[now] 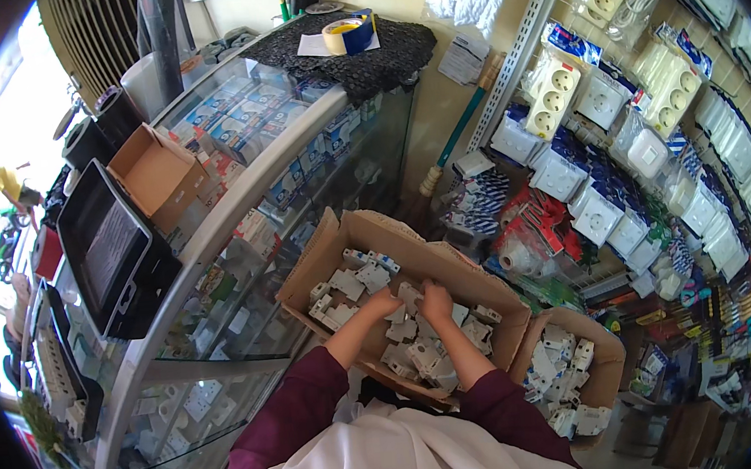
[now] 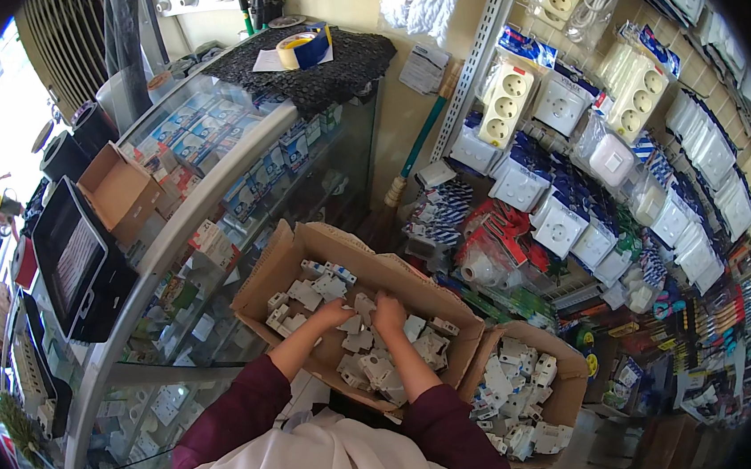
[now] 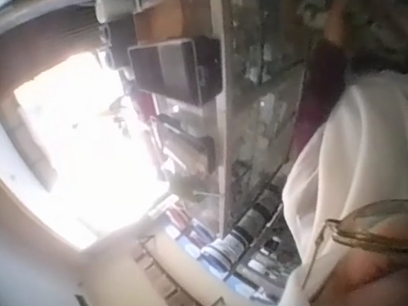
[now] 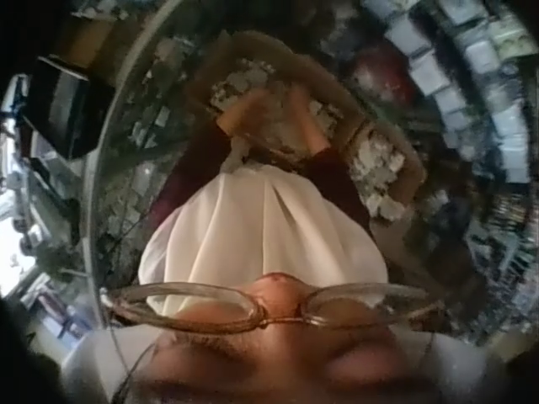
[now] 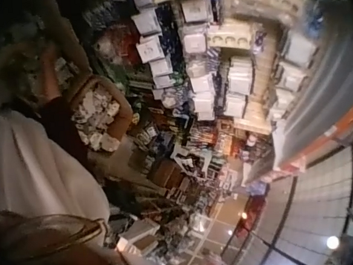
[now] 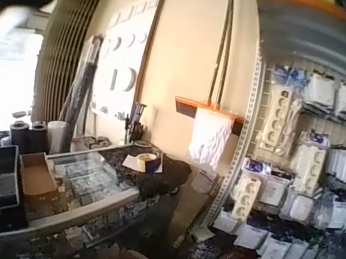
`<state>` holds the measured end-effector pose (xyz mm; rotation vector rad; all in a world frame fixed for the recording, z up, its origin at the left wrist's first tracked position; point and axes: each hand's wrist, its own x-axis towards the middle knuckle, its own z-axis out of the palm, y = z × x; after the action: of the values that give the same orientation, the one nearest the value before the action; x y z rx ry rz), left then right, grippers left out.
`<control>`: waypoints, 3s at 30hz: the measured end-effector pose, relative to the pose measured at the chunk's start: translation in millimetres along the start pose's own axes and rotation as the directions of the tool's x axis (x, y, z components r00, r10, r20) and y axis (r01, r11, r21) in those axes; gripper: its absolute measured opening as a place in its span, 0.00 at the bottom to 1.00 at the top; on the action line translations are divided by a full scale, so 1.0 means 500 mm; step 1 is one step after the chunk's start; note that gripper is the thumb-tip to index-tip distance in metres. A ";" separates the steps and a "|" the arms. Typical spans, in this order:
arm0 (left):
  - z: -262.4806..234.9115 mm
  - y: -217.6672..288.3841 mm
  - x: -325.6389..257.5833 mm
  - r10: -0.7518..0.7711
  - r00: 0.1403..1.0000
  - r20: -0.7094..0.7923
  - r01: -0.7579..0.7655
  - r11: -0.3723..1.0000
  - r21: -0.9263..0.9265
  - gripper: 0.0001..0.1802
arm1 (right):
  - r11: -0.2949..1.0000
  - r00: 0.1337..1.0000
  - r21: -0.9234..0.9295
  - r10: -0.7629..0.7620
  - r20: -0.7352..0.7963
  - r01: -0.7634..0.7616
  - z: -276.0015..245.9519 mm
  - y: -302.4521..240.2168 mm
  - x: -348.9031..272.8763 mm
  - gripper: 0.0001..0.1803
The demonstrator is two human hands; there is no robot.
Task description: Assembling miniature circuit breakers onto a distribution frame and sorting them from cardboard boxes in an electrical shop.
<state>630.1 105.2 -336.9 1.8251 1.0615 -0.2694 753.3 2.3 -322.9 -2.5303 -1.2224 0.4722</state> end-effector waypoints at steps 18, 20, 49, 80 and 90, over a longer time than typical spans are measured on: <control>-0.231 0.011 -0.489 0.344 0.527 -0.777 -0.689 0.709 -0.153 0.15 | -0.055 0.865 0.994 -0.489 -0.107 0.092 -0.184 -0.334 -0.186 0.17; -0.249 -0.023 -0.550 0.319 0.414 -0.852 -0.717 0.691 -0.090 0.15 | -0.100 0.804 0.994 -0.586 -0.096 0.046 -0.191 -0.413 -0.219 0.16; -0.489 -0.437 -1.240 0.176 -0.266 -0.948 -0.268 0.931 0.248 0.12 | -0.128 0.232 0.801 -0.920 -0.316 0.584 -0.120 -1.136 -0.632 0.15; -0.517 -0.514 -1.219 0.079 -0.220 -0.972 -0.340 0.928 0.152 0.16 | -0.044 0.156 0.496 -0.922 -0.355 0.867 -0.078 -1.194 -0.643 0.15; -0.521 -0.518 -1.221 0.126 -0.237 -0.963 -0.201 0.964 0.176 0.17 | -0.006 0.174 0.526 -0.941 -0.291 0.850 -0.085 -1.199 -0.642 0.12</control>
<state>2.5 24.7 -9.2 1.8750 1.7293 1.8539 164.4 100.8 4.8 -0.7135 -2.0272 0.5386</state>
